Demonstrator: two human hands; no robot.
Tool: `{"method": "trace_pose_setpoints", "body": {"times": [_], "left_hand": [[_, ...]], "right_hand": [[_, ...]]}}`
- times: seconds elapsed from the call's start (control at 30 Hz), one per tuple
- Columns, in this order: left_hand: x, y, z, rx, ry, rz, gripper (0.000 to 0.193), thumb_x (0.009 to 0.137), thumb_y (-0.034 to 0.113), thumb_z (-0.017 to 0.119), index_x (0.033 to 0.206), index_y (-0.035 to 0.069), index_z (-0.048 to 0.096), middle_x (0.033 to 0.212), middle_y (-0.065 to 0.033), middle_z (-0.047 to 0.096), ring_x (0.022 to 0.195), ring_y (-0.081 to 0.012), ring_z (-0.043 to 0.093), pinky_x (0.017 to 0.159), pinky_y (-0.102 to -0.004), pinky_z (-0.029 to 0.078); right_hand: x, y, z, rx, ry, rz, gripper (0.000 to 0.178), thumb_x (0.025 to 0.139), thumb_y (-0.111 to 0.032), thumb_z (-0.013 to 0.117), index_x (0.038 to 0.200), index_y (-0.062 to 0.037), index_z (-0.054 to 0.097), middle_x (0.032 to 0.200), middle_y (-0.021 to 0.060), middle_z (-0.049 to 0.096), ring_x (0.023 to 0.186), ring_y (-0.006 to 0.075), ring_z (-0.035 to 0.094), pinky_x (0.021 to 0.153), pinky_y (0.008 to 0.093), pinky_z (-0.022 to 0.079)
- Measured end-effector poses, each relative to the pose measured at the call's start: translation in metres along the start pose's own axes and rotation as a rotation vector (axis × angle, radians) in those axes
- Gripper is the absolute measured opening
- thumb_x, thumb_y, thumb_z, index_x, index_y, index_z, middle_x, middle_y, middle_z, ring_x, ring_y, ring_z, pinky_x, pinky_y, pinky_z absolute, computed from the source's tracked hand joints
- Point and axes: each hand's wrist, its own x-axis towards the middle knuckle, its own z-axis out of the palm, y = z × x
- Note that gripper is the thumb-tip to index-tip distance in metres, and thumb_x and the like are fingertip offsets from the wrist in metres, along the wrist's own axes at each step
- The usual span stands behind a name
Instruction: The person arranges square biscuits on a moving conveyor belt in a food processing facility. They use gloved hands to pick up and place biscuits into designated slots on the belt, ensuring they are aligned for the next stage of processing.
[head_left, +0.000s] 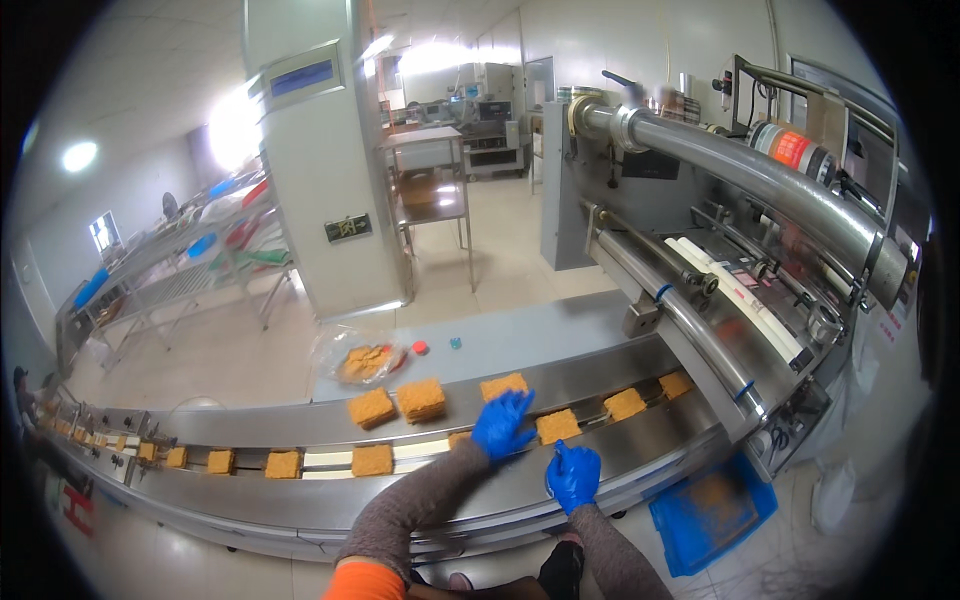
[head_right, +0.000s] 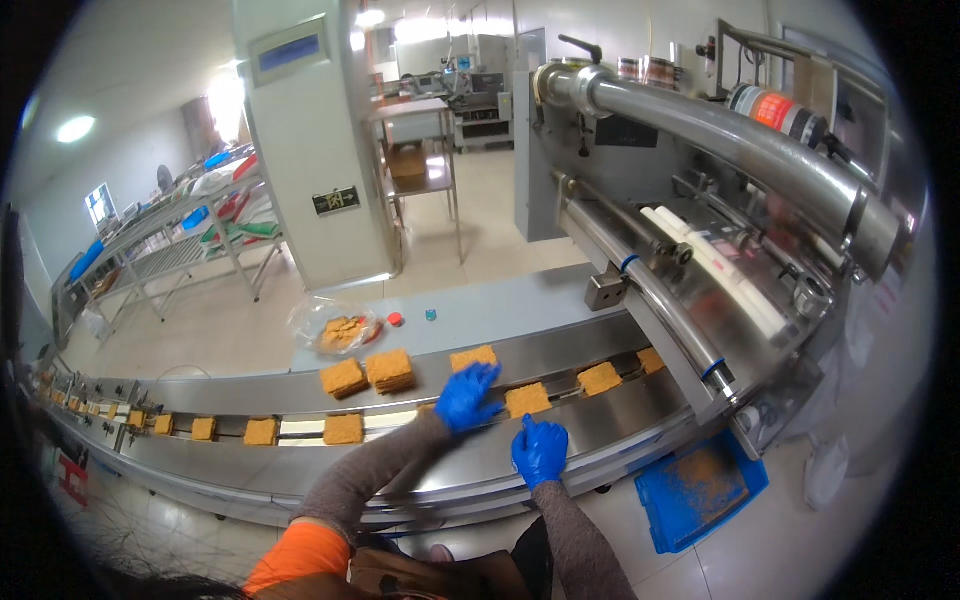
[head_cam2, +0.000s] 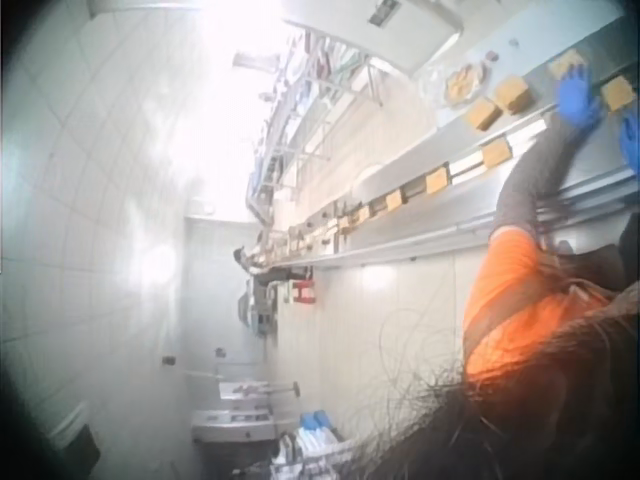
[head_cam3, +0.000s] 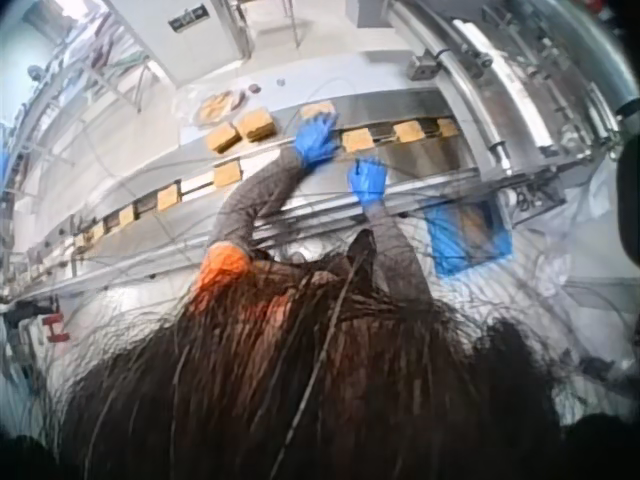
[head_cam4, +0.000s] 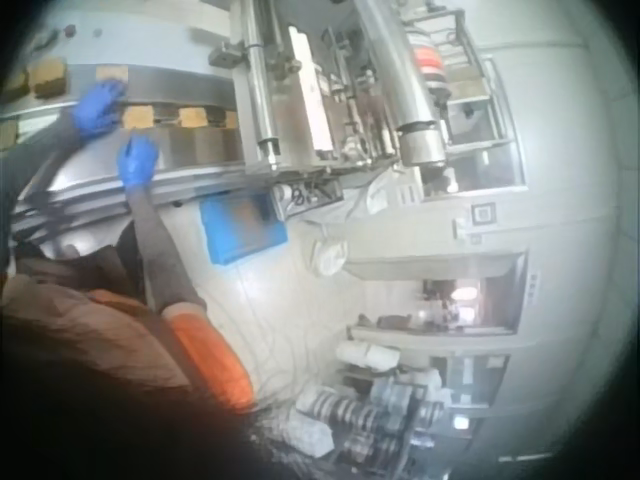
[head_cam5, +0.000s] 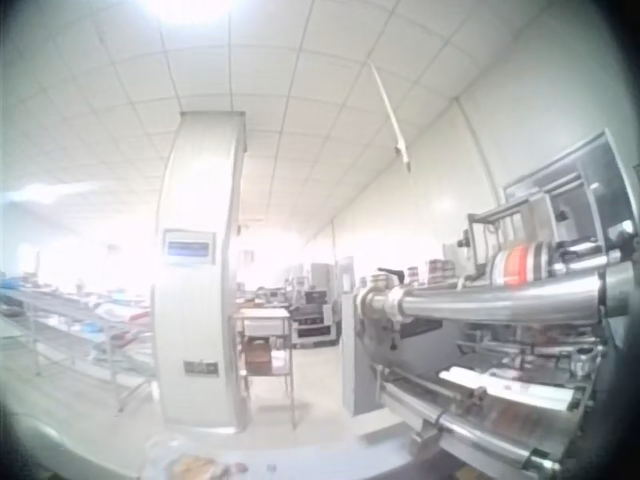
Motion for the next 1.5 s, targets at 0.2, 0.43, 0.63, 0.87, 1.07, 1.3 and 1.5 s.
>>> {"method": "trace_pose_setpoints", "body": {"times": [0.2,0.43,0.63,0.87,1.07,1.3,1.5], "left_hand": [[-0.131,0.068,-0.035,-0.011,-0.235,0.104,0.072,0.097,0.051,0.055,0.151,0.007,0.038,0.15,-0.0243,0.042,0.141,-0.0407,0.038,0.115,-0.0574,0.03],[-0.246,-0.032,-0.086,0.146,-0.132,-0.47,0.074,0.096,0.051,0.055,0.152,0.006,0.036,0.154,-0.0246,0.037,0.145,-0.0426,0.032,0.118,-0.0574,0.023],[-0.361,-0.118,-0.128,0.378,0.294,-0.915,0.047,0.09,0.035,0.065,0.121,-0.001,0.062,0.129,-0.0264,0.057,0.127,-0.0422,0.049,0.111,-0.0525,0.035],[-0.392,-0.132,-0.135,0.46,0.466,-1.045,0.043,0.086,0.028,0.066,0.118,-0.001,0.064,0.121,-0.0246,0.06,0.116,-0.0421,0.054,0.102,-0.0505,0.042],[-0.395,-0.135,-0.132,0.51,0.412,-1.086,0.046,0.087,0.03,0.065,0.123,0.001,0.063,0.128,-0.0248,0.059,0.124,-0.0422,0.052,0.106,-0.0518,0.039],[-0.395,-0.137,-0.128,0.554,0.416,-1.085,0.043,0.089,0.031,0.063,0.121,0.002,0.065,0.13,-0.0225,0.06,0.126,-0.0425,0.051,0.107,-0.0518,0.039],[-0.394,-0.136,-0.129,0.544,0.379,-1.093,0.044,0.089,0.03,0.062,0.122,0.002,0.064,0.13,-0.0234,0.059,0.128,-0.0436,0.048,0.109,-0.0529,0.037]], "right_hand": [[0.004,-0.005,-0.01,0.041,-0.011,0.015,0.025,0.079,-0.016,0.064,0.1,-0.0046,0.071,0.068,0.0154,0.057,0.069,0.0367,0.057,0.064,0.0511,0.042],[0.003,-0.002,-0.005,0.09,0.107,-0.012,0.019,0.08,-0.014,0.064,0.095,-0.0046,0.072,0.066,0.0167,0.057,0.067,0.0373,0.058,0.061,0.0514,0.041],[0.002,-0.001,-0.001,0.06,0.125,-0.027,0.016,0.08,-0.014,0.064,0.092,-0.0057,0.072,0.067,0.0163,0.058,0.068,0.0372,0.058,0.062,0.0514,0.042],[-0.002,0.004,0.003,0.022,0.077,-0.002,0.018,0.083,-0.016,0.062,0.095,-0.0061,0.072,0.072,0.0159,0.059,0.071,0.0363,0.058,0.066,0.05,0.042],[-0.002,0.001,0.0,0.014,0.066,0.0,0.02,0.085,-0.016,0.061,0.098,-0.0063,0.072,0.073,0.0156,0.057,0.074,0.0358,0.057,0.068,0.0494,0.041],[-0.001,-0.002,-0.003,-0.004,0.041,0.015,0.02,0.085,-0.016,0.061,0.098,-0.0066,0.072,0.075,0.0149,0.057,0.076,0.0355,0.056,0.07,0.0491,0.041],[-0.003,0.002,0.001,0.026,0.084,-0.016,0.019,0.084,-0.016,0.061,0.097,-0.007,0.072,0.075,0.0146,0.057,0.076,0.0355,0.056,0.069,0.0493,0.041]]}}
